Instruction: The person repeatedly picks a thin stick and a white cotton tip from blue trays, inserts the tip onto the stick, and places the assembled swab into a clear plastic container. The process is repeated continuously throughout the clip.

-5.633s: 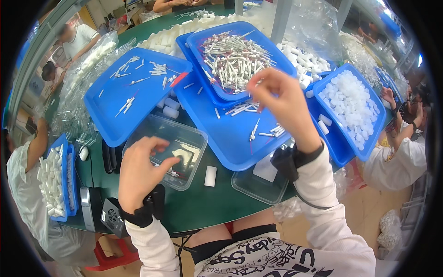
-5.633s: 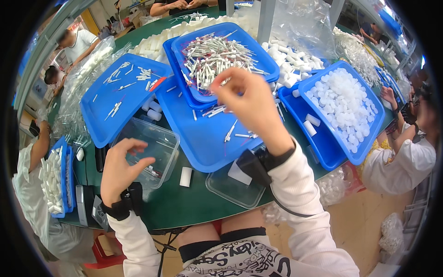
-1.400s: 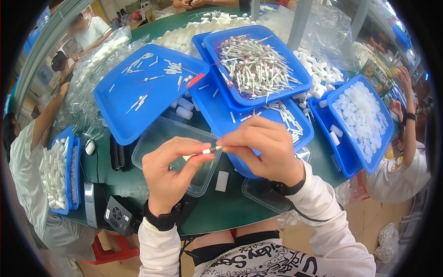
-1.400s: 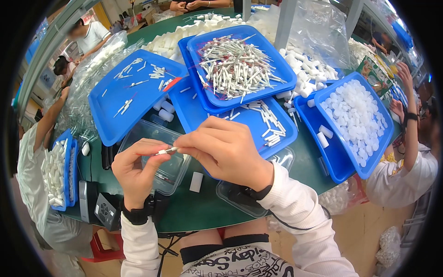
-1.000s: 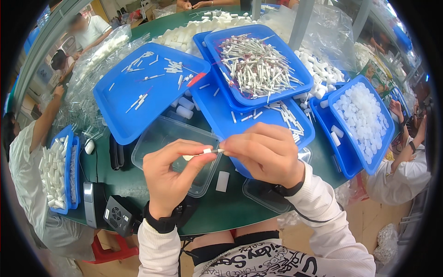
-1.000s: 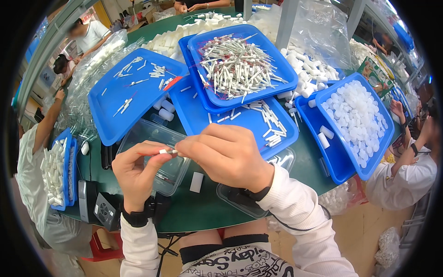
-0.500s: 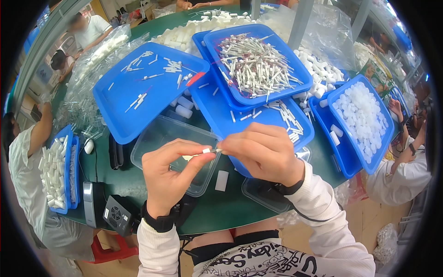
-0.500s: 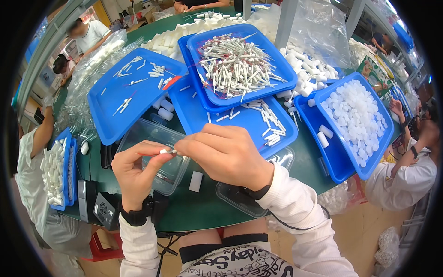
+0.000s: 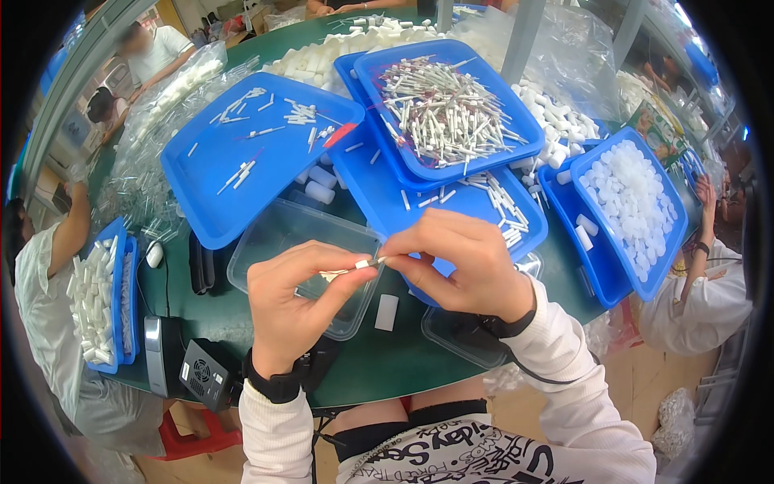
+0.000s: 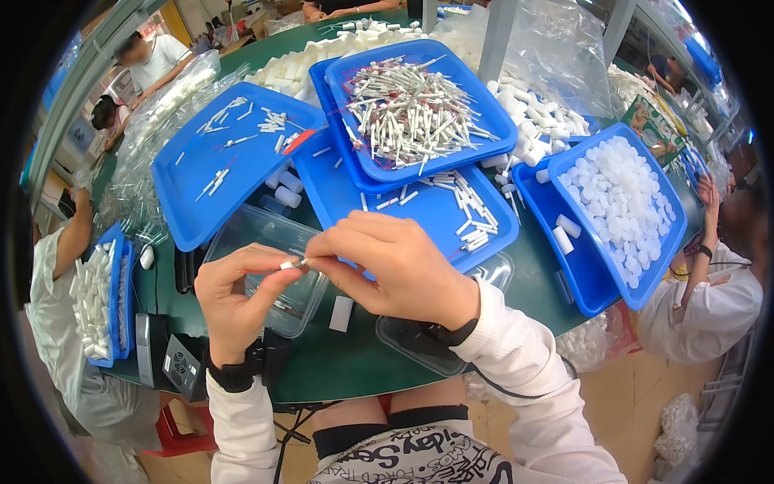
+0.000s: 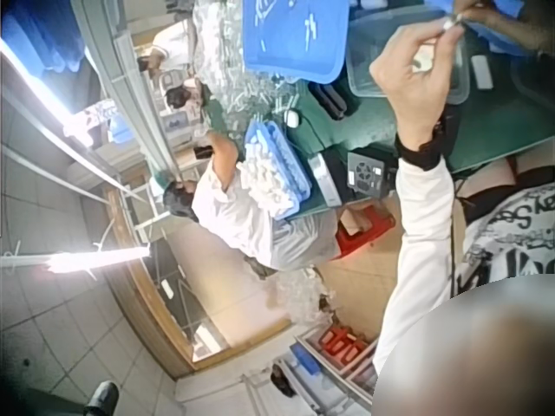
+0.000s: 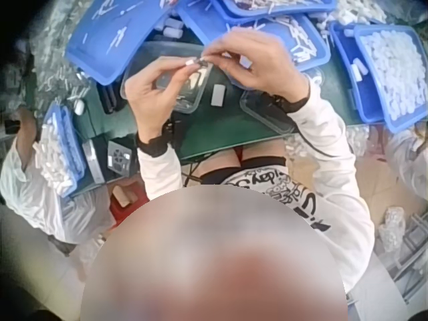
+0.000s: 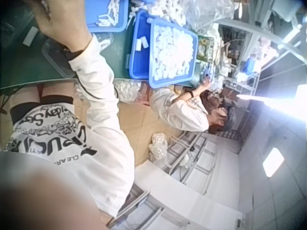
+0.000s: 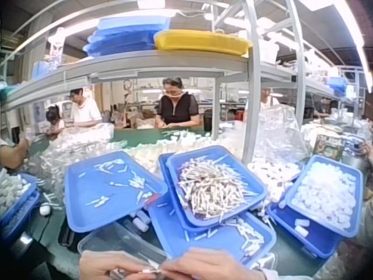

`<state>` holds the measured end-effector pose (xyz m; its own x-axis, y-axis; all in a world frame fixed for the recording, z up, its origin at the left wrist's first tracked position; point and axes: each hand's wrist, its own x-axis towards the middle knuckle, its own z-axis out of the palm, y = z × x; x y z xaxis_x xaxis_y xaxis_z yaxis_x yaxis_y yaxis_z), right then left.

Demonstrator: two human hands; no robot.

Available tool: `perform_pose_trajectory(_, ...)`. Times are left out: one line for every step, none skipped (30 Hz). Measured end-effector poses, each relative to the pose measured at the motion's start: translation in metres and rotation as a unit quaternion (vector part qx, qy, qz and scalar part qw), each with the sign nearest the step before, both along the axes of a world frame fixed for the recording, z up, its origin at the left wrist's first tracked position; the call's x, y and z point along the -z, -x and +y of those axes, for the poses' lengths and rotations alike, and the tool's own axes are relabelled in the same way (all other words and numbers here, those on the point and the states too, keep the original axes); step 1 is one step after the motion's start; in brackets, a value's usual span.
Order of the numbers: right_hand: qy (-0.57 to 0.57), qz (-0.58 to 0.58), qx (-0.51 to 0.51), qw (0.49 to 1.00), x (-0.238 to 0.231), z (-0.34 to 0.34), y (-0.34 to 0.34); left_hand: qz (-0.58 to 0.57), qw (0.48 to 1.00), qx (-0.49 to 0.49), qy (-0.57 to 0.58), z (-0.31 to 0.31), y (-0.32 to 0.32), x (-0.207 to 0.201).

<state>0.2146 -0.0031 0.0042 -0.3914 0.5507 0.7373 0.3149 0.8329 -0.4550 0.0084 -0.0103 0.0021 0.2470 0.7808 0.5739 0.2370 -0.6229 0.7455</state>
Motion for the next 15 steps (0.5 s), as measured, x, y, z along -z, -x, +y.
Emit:
perform_pose_trajectory(-0.013,0.004,0.002,1.000,0.003,0.001,0.001,0.001,1.000,0.001,-0.001,0.000,0.000,0.000)
perform_pose_trajectory(-0.025,0.007,0.004,1.000,0.005,0.002,0.001,0.002,1.000,0.002,-0.003,0.001,-0.001,0.001)
perform_pose_trajectory(-0.037,-0.006,0.008,0.999,0.006,0.002,0.001,0.003,1.000,0.002,-0.004,0.001,0.000,0.001)
perform_pose_trajectory(-0.048,-0.019,0.013,0.999,0.006,0.002,0.000,0.008,1.000,0.002,0.004,0.001,-0.001,0.001)
perform_pose_trajectory(-0.060,-0.032,0.017,0.998,0.007,0.001,0.000,0.012,1.000,0.002,0.012,0.001,-0.001,0.000)
perform_pose_trajectory(-0.046,-0.017,0.018,0.999,0.006,0.000,0.002,0.016,1.000,0.002,0.020,0.000,-0.002,0.000)
perform_pose_trajectory(-0.032,-0.003,0.019,0.999,0.004,-0.003,0.005,0.014,0.999,0.010,0.043,0.000,-0.001,0.000)
perform_pose_trajectory(-0.018,0.011,0.020,1.000,0.002,-0.004,0.007,0.012,0.998,0.018,0.065,-0.001,0.001,0.001)
perform_pose_trajectory(-0.026,-0.008,0.023,0.999,0.001,-0.005,0.006,0.009,0.996,0.026,0.087,-0.002,0.002,0.000)
perform_pose_trajectory(-0.034,-0.027,0.025,0.999,-0.001,-0.005,0.004,0.014,0.996,0.023,0.086,-0.001,0.003,-0.002)
perform_pose_trajectory(-0.043,-0.045,0.028,0.998,-0.002,-0.004,0.002,0.020,0.996,0.020,0.086,0.000,0.003,-0.007)
perform_pose_trajectory(-0.022,-0.027,0.050,0.998,-0.001,-0.001,-0.002,0.025,0.996,0.020,0.087,0.002,0.003,-0.009)
perform_pose_trajectory(-0.002,-0.008,0.071,0.997,0.000,0.005,-0.007,-0.025,0.994,0.004,0.109,0.005,0.003,-0.007)
perform_pose_trajectory(0.019,0.011,0.091,0.996,0.000,0.013,-0.012,0.034,0.993,-0.045,0.105,0.008,0.013,-0.009)
perform_pose_trajectory(0.083,0.041,0.110,0.990,-0.005,0.020,-0.017,0.091,0.985,-0.092,0.117,0.011,0.030,-0.010)
